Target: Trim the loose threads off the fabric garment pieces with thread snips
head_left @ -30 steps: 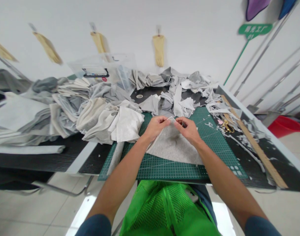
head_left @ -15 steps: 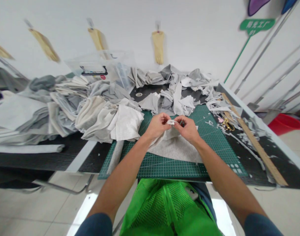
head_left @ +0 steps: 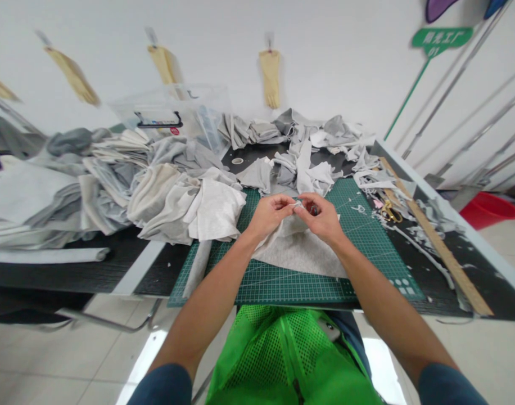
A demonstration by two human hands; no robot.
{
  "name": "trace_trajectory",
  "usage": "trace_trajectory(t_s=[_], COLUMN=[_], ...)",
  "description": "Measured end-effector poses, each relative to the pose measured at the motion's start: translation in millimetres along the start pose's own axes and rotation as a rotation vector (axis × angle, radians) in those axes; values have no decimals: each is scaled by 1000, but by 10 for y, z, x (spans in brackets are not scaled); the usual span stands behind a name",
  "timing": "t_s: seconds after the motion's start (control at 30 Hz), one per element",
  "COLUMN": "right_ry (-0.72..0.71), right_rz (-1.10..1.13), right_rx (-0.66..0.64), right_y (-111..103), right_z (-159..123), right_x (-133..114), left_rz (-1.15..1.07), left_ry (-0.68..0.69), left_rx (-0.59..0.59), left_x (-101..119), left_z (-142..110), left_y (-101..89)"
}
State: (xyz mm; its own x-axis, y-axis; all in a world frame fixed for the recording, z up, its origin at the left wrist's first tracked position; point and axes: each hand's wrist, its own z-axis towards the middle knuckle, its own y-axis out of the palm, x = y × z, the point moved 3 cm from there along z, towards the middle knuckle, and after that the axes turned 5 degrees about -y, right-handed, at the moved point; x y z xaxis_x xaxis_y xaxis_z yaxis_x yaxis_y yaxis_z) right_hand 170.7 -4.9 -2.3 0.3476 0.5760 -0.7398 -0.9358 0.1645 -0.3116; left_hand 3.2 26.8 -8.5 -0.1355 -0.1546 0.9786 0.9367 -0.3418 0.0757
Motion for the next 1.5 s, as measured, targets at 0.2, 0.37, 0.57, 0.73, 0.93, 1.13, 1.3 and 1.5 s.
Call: trace_trajectory(t_s=[0.2, 0.37, 0.57, 0.73, 0.93, 1.13, 1.3, 1.5], right_ry=[-8, 76, 125, 129, 33, 69, 157, 241], right_rz=[-50, 35, 131, 90, -12, 56, 164, 350], right_rx=[11, 27, 44, 45, -46, -83, -41, -62], right_y=[-21, -35, -47, -69, -15, 4, -22, 18], right_z=[13, 1, -3, 3, -19, -19, -23, -58], right_x=[-12, 38, 135, 104, -24, -14, 76, 66], left_rz=[-1, 69, 110, 202, 236, 348, 216, 184], left_ry=[-59, -96, -82, -32, 21, 24, -4, -33], left_rx=[-87, -63, 8, 54, 33, -23, -128, -63], left_x=[-28, -85, -75, -20, 25, 27, 32, 43], left_z=[-9, 8, 25, 6, -24, -21, -39, -40], left_y=[-17, -42, -61, -50, -3, -61, -56, -12])
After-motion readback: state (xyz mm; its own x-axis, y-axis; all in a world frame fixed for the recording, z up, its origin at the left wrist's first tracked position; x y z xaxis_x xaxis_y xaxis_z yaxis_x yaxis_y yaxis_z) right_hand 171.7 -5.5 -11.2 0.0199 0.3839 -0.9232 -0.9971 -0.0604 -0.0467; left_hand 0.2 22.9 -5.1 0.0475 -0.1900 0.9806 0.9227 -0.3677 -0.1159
